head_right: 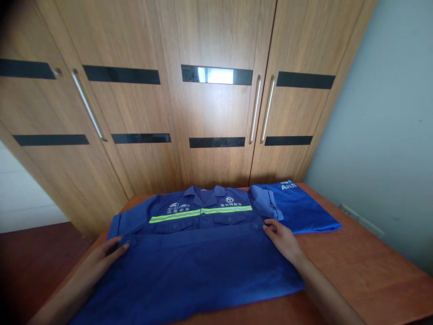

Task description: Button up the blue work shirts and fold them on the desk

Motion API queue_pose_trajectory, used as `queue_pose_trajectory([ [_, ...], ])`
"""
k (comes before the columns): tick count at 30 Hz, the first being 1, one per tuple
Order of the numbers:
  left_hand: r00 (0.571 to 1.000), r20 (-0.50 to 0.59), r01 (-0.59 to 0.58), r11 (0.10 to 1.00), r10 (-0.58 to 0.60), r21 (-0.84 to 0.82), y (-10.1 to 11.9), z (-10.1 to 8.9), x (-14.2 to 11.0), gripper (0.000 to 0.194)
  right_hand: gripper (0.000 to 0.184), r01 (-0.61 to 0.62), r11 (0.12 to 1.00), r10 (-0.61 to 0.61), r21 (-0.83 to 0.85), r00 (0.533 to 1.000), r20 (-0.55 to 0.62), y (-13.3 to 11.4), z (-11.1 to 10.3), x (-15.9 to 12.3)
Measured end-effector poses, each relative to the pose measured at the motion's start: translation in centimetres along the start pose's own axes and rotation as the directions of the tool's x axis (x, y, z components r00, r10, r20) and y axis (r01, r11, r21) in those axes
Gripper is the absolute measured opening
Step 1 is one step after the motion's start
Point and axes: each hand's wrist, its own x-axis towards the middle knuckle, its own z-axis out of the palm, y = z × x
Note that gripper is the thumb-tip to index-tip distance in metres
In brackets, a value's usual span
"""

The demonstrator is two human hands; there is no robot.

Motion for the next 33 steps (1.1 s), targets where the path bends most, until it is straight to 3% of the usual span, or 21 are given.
queue_pose_trajectory([
  [7,0.97,0.19,0.181,0.974,-0.154,-0.134,-1.4,-1.1,-0.5,0.046,0.038,-0.04,0.995,0.042,-0.093,0.999,0.021,1.3,-0.7,-2.9],
  [10,0.978,0.122,0.178,0.981,-0.169,-0.07,-1.1,-0.9,-0.2,0.047,0.033,0.006,0.992,-0.003,-0.123,1.0,0.029,1.0,-0.7,-3.1],
  [13,0.992,0.046,0.119,0.992,-0.118,-0.032,-0.7,-0.6,0.0,0.047,0.033,0.048,0.99,-0.053,-0.132,0.998,-0.037,0.4,-0.9,-3.4],
  [16,0.993,0.082,0.089,0.995,-0.084,-0.056,-0.3,-0.3,-0.3,0.047,0.033,0.047,0.99,-0.057,-0.13,0.996,-0.074,0.2,-1.2,-3.7],
  [20,0.973,0.205,0.124,0.99,-0.108,-0.068,0.2,-0.2,-0.9,0.043,0.033,0.006,0.991,-0.009,-0.134,1.0,-0.016,-0.4,-1.3,-2.9],
  [23,0.985,0.115,0.134,0.991,-0.131,-0.023,0.2,-0.2,-0.8,0.041,0.037,-0.012,0.983,0.017,-0.183,0.999,0.027,-1.3,-0.8,-1.5],
  [26,0.991,0.056,0.119,0.993,-0.121,0.025,-0.4,-0.4,-0.1,0.042,0.034,-0.008,0.96,0.004,-0.279,1.0,-0.017,-1.8,0.0,-0.4],
  [30,0.987,0.108,0.122,0.992,-0.119,-0.023,-1.1,-0.5,0.3,0.044,0.027,0.04,0.964,-0.064,-0.261,0.994,-0.086,-1.6,0.2,-0.4],
  [33,0.967,0.169,0.22,0.96,-0.19,-0.175,-0.8,-0.6,-0.1,0.043,0.032,0.098,0.977,-0.12,-0.191,0.987,-0.107,-1.7,-0.6,-1.0],
])
